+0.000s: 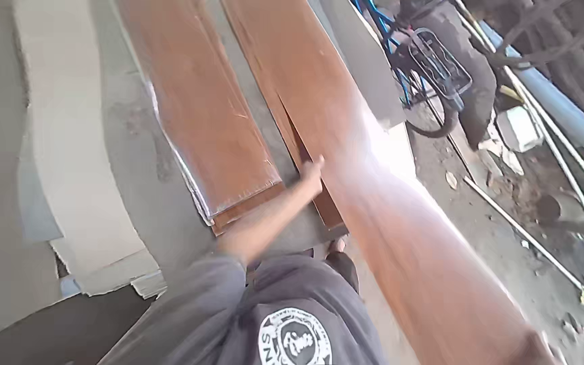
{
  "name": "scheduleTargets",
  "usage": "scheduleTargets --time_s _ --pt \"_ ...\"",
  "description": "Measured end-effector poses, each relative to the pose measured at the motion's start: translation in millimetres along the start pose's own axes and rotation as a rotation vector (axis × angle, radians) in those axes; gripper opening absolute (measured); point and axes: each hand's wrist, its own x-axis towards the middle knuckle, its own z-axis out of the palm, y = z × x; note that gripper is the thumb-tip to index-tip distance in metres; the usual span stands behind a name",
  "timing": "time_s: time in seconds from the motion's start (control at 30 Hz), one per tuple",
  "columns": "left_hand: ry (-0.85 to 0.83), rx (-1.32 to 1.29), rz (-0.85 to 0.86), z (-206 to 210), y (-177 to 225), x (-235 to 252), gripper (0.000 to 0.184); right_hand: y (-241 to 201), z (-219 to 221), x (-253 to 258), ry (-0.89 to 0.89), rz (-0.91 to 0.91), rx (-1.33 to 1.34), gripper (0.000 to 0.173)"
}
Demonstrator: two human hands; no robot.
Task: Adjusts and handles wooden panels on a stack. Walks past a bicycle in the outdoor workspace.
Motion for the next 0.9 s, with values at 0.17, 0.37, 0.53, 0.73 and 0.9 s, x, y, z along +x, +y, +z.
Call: scheduleTargets --time_s 0.17,0.37,0.53,0.73,0.9 --pt "0.038 -0.054 0.118 -0.3 86.3 45.4 0.065 -48.1 219.1 39.6 -0.175 -0.103 0.205 0.015" --pt "0.037 -0.062 0.098 -52.6 47.8 -5.6 0.060 -98.9 412.3 29.0 -0.668 -0.049 0.067 0.029" --pt "0.035 0.064 -0.009 -83.0 -49.3 -47.2 0.049 -75.6 432.4 3.8 -0.829 0.055 -0.316 0.039" --pt "0.191 0.075 -0.021 -62.7 -122.6 -62.9 0.051 -26.6 408.7 24.2 -0.827 -0.031 -0.587 0.036" --pt "0.320 0.417 0.021 -21.1 -137.0 -58.0 0.050 -49.8 418.7 55.4 -0.808 -0.111 -0.874 0.075"
